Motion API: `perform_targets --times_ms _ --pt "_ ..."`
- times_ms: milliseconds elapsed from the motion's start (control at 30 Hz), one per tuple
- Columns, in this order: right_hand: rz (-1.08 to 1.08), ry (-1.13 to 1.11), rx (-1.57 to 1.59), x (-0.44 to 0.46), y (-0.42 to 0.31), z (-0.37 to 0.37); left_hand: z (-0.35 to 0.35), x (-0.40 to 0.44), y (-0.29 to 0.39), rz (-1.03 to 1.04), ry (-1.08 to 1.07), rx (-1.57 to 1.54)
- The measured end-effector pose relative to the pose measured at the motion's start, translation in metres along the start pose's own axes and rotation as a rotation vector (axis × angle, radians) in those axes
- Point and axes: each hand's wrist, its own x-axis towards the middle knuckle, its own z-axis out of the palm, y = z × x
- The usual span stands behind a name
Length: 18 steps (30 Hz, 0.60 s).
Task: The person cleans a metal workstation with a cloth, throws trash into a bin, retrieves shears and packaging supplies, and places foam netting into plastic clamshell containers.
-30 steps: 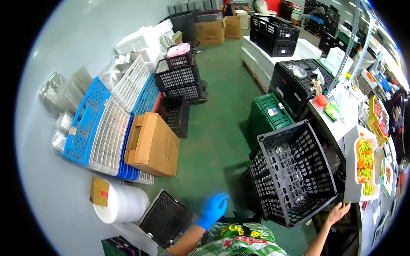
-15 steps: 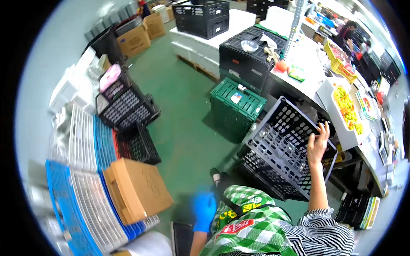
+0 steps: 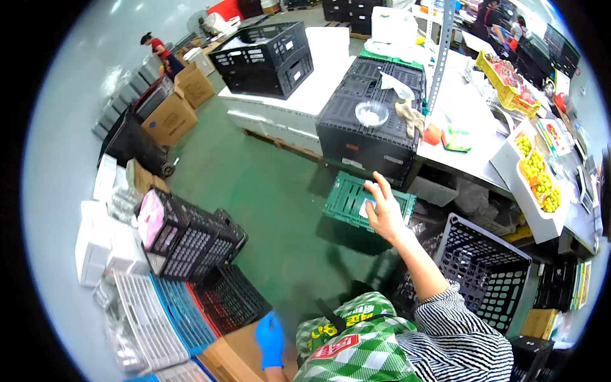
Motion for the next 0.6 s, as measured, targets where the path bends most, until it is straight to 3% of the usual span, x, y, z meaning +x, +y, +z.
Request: perform_targets --times_ms 100,133,233,300,433,467,567,600 --pt "0.141 0.000 0.016 0.033 0.024 0.026 0.018 0.071 -0.010 0.049 -0.063 -0.023" --pt "0.158 0.057 -0.064 0.045 0.037 0.035 0.022 0.094 -0.009 0.049 -0.135 -0.016" --pt "0.433 0.253 0.093 0.081 0.097 0.072 0.038 0.173 -0.002 0.096 -0.279 -0.004" --pt "0.636 0.321 0.064 0.119 0.120 0.078 0.054 0.233 -0.015 0.159 -0.327 -0.003" --pt "0.773 0.532 -0.189 0.181 0.220 0.107 0.092 0.378 -0.039 0.172 -0.410 0.075" --pt "0.803 0.544 -0.305 0.202 0.226 0.111 0.098 0.418 -0.038 0.256 -0.412 0.118" --pt "1.192 0.383 0.015 0.239 0.248 0.103 0.101 0.526 -0.002 0.196 -0.439 -0.022" --pt "1.157 0.334 -0.049 0.238 0.267 0.104 0.099 0.559 0.018 0.223 -0.427 -0.048"
